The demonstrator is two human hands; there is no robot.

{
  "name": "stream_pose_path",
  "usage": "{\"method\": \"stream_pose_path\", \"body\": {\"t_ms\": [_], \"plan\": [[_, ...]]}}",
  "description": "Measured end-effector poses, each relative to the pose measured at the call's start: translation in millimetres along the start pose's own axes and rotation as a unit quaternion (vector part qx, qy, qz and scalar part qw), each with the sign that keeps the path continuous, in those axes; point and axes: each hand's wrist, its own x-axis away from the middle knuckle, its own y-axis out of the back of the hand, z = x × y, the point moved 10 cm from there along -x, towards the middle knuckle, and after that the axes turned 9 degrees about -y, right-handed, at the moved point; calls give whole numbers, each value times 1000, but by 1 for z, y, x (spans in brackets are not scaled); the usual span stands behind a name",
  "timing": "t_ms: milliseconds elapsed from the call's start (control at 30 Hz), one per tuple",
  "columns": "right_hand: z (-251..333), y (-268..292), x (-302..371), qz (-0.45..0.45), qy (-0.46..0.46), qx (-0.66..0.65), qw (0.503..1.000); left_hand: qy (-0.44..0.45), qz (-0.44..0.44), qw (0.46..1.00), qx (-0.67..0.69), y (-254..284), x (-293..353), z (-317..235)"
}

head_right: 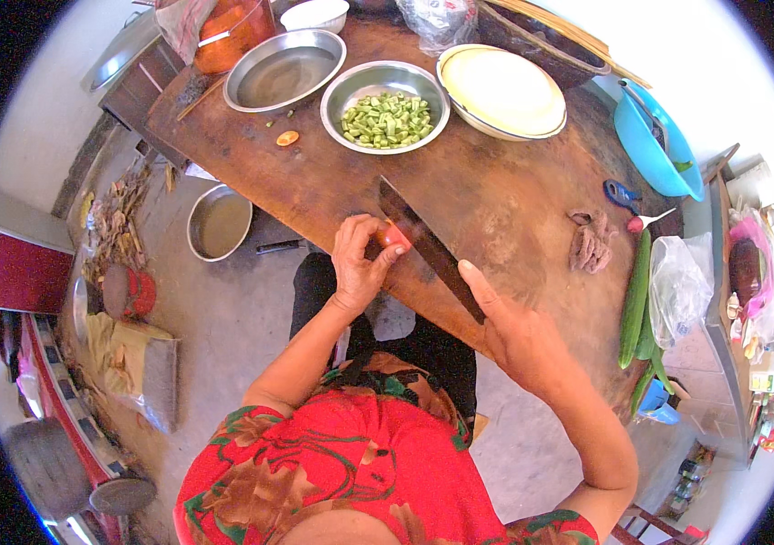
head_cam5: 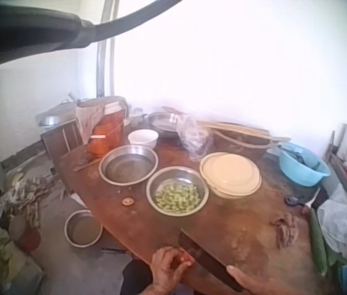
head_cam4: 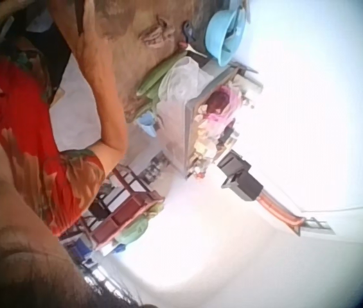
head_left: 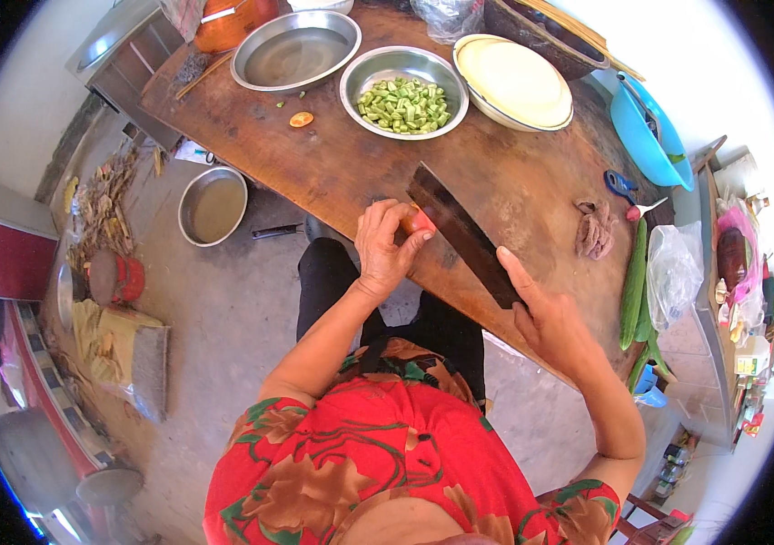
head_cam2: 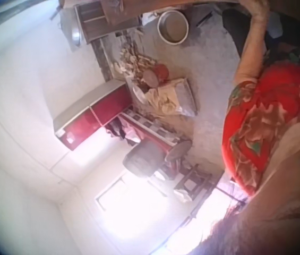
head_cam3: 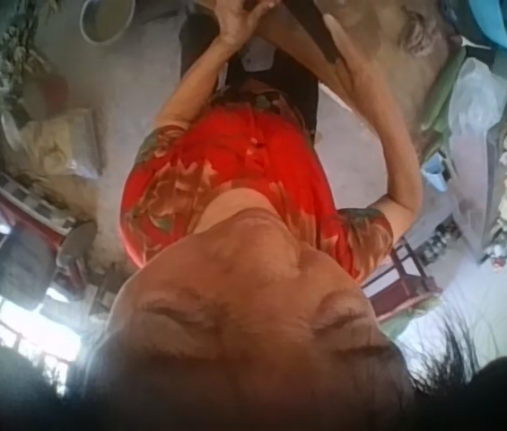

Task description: The person chops green vegetables and a tomato on a wooden cutting board using a cleaver. They transfer the chopped vegetables into a metal bowl, wipe the board with a cloth, and continue chopping the tomato into small pieces.

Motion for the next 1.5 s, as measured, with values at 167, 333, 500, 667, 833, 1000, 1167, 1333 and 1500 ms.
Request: {"method": "stream_pose_path", "body": {"t_ms": [167,333,500,667,833,1000,1167,1333,1500], "plan": [[0,-4,3,-33,40,34,998,-7,17,1000,-15,-3,-1,0],[1,-7,0,-23,29,50,998,-8,26,1000,3,-6,-7,-1],[12,-4,-12,-12,39,41,998,2,38,999,32,-11,-4,6],[15,-17,-37,32,-9,68,997,-11,26,999,27,-7,-7,0],[16,-52,-64,-54,58,90,993,-22,29,999,22,-5,0,1],[-1,-32,-74,-53,50,-8,997,-59,6,998,28,6,9,1],[6,-8,-52,-63,33,-52,996,-46,7,998,37,13,23,12],[11,-1,-28,-68,31,-64,995,-34,24,999,27,11,28,13],[7,-11,-16,-73,37,2,997,-45,25,999,5,11,24,10]]}}
